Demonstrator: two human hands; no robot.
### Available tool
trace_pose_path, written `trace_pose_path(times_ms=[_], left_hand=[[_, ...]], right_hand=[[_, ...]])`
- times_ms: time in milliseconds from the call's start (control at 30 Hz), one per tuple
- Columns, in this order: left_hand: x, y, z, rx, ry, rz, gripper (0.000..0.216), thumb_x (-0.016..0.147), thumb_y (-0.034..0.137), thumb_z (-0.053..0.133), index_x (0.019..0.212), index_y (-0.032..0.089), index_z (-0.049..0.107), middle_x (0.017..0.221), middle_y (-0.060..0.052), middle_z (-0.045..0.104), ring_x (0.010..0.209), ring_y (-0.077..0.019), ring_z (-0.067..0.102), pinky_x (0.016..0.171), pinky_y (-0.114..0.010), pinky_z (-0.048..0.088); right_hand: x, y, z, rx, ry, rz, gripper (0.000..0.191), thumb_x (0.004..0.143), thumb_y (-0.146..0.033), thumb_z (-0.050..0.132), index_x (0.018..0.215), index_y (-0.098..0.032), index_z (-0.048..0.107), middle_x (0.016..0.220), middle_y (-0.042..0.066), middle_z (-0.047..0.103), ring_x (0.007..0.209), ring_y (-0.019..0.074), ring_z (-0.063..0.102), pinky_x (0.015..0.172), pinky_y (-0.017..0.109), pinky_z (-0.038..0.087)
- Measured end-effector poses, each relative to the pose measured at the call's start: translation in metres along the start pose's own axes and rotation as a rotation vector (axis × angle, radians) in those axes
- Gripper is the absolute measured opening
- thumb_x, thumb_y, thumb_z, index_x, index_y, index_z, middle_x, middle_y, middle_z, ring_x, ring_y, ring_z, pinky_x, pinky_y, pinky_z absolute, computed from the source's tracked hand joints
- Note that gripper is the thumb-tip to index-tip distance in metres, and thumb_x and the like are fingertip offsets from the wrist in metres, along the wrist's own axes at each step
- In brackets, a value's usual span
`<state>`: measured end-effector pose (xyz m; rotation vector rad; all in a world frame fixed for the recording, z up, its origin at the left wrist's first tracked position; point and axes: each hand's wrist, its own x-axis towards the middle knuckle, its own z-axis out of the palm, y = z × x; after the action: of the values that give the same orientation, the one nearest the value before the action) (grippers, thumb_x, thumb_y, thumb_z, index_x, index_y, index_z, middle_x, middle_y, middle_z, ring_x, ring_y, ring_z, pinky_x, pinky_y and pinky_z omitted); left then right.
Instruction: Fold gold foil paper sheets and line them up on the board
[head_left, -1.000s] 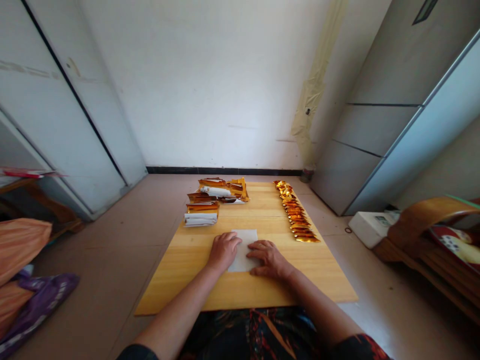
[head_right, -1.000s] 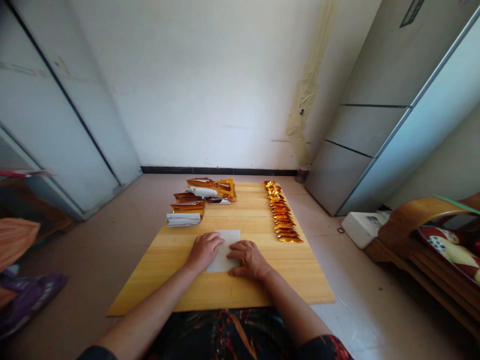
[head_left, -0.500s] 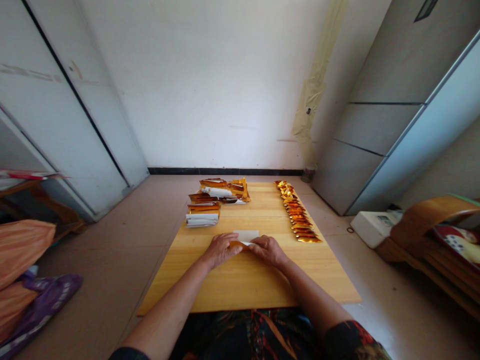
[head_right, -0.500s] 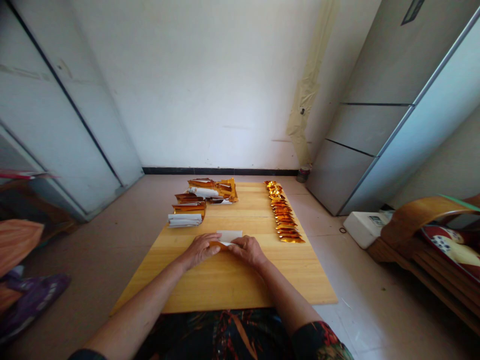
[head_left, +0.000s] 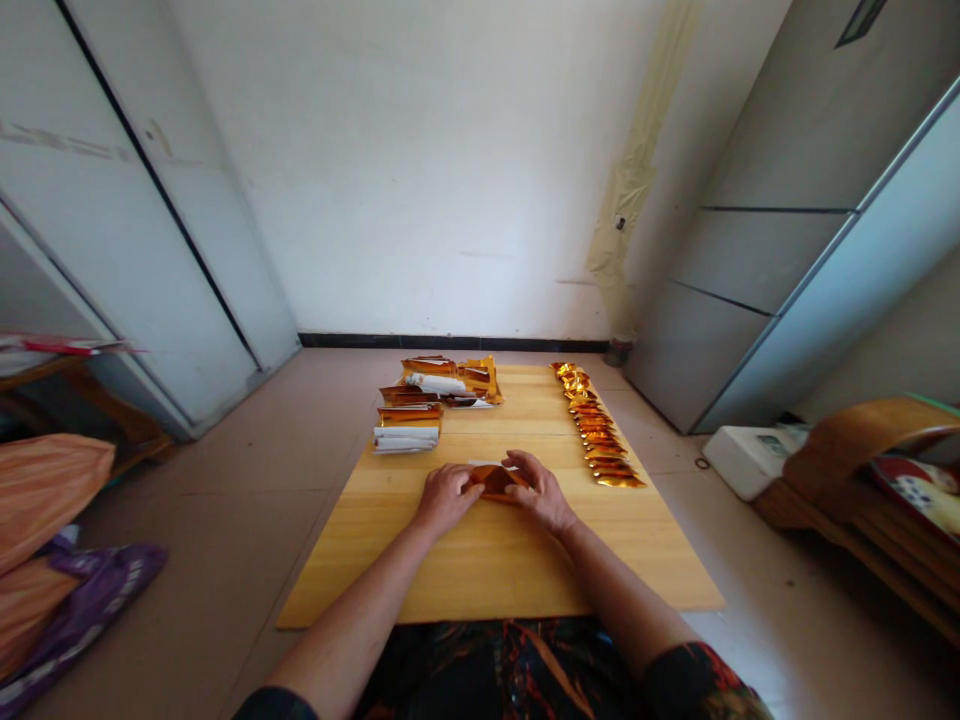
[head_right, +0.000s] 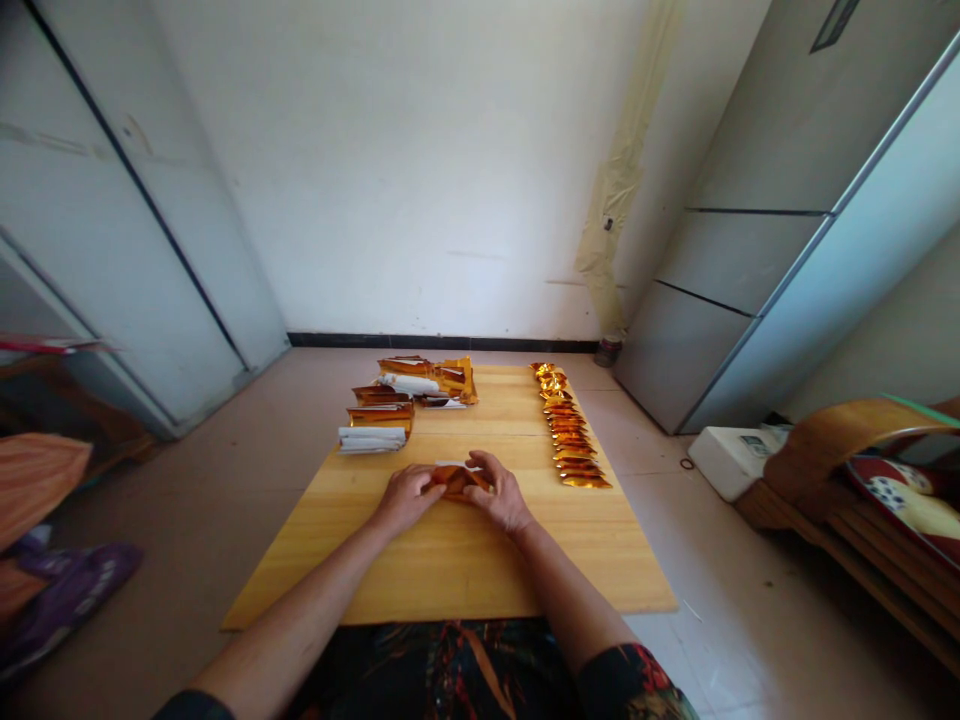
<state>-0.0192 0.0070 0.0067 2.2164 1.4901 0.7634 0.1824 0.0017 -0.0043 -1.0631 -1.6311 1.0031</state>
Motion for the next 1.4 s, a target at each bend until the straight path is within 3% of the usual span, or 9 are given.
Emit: trace_pose_path(times_ms=[100, 233, 400, 633, 700, 833, 1133, 1400], left_hand=[[0.000, -0.002, 0.002, 0.032, -0.009, -0.027, 0.014, 0.076, 0.027, 0.061, 0.085, 0.021, 0.069, 0.108, -0.005, 0.069, 0.104, -0.0210, 0.059, 0.095, -0.033, 0.042], [-0.001, -0.004, 0.003, 0.097, -0.052, -0.039, 0.026, 0.069, 0.025, 0.064, 0.095, 0.021, 0.065, 0.110, -0.006, 0.068, 0.105, -0.0223, 0.058, 0.094, -0.034, 0.041], [-0.002, -0.004, 0.002, 0.102, -0.012, -0.074, 0.040, 0.069, 0.033, 0.066, 0.105, 0.020, 0.055, 0.098, -0.006, 0.067, 0.095, -0.0236, 0.061, 0.087, -0.035, 0.045], [-0.005, -0.008, 0.002, -0.011, 0.013, 0.028, 0.066, 0.077, 0.027, 0.056, 0.139, 0.025, 0.032, 0.116, -0.004, 0.063, 0.102, -0.0187, 0.059, 0.095, -0.035, 0.043], [-0.005, -0.009, 0.002, 0.019, -0.009, 0.070, 0.059, 0.078, 0.024, 0.055, 0.135, 0.027, 0.040, 0.118, -0.003, 0.062, 0.105, -0.0185, 0.057, 0.097, -0.035, 0.041], [-0.006, -0.006, 0.003, 0.155, -0.048, 0.109, 0.032, 0.077, 0.026, 0.058, 0.108, 0.028, 0.064, 0.120, -0.005, 0.059, 0.112, -0.0234, 0.051, 0.098, -0.039, 0.040], [-0.009, -0.003, 0.002, 0.203, -0.064, 0.056, 0.031, 0.077, 0.027, 0.059, 0.107, 0.026, 0.066, 0.145, -0.007, 0.035, 0.123, -0.0284, 0.043, 0.103, -0.043, 0.036], [-0.010, -0.002, 0.001, 0.208, -0.081, 0.042, 0.034, 0.077, 0.030, 0.059, 0.111, 0.027, 0.064, 0.146, -0.006, 0.036, 0.124, -0.0283, 0.042, 0.102, -0.043, 0.035]], right_hand=[[0.002, 0.009, 0.007, -0.105, 0.114, 0.062, 0.035, 0.070, -0.029, 0.055, 0.103, -0.018, 0.059, 0.087, 0.003, 0.066, 0.080, 0.0164, 0.061, 0.077, 0.031, 0.050], [0.012, 0.016, 0.013, -0.187, 0.215, 0.121, 0.027, 0.071, -0.031, 0.051, 0.092, -0.017, 0.061, 0.077, 0.001, 0.064, 0.070, 0.0145, 0.058, 0.066, 0.025, 0.048], [0.032, 0.004, 0.016, -0.397, 0.129, 0.172, 0.021, 0.081, -0.031, 0.046, 0.084, -0.019, 0.063, 0.069, -0.001, 0.063, 0.063, 0.0120, 0.056, 0.058, 0.021, 0.041], [0.039, -0.013, 0.028, -0.957, 0.029, 0.204, 0.023, 0.091, -0.026, 0.042, 0.086, -0.019, 0.063, 0.089, 0.005, 0.068, 0.076, 0.0121, 0.060, 0.062, 0.020, 0.036], [0.039, -0.014, 0.030, -1.053, -0.002, 0.211, 0.024, 0.093, -0.027, 0.040, 0.090, -0.018, 0.062, 0.091, 0.006, 0.067, 0.077, 0.0129, 0.061, 0.062, 0.021, 0.036], [0.043, -0.012, 0.030, -1.142, -0.051, 0.224, 0.023, 0.093, -0.027, 0.039, 0.092, -0.019, 0.061, 0.092, 0.007, 0.066, 0.077, 0.0140, 0.062, 0.062, 0.022, 0.037], [0.044, -0.014, 0.029, -1.191, -0.083, 0.221, 0.015, 0.090, -0.028, 0.047, 0.091, -0.018, 0.059, 0.093, 0.007, 0.066, 0.079, 0.0157, 0.065, 0.060, 0.022, 0.038], [0.047, -0.013, 0.028, -1.227, -0.138, 0.214, 0.017, 0.082, -0.028, 0.060, 0.095, -0.017, 0.059, 0.096, 0.010, 0.066, 0.082, 0.0190, 0.066, 0.063, 0.023, 0.042]])
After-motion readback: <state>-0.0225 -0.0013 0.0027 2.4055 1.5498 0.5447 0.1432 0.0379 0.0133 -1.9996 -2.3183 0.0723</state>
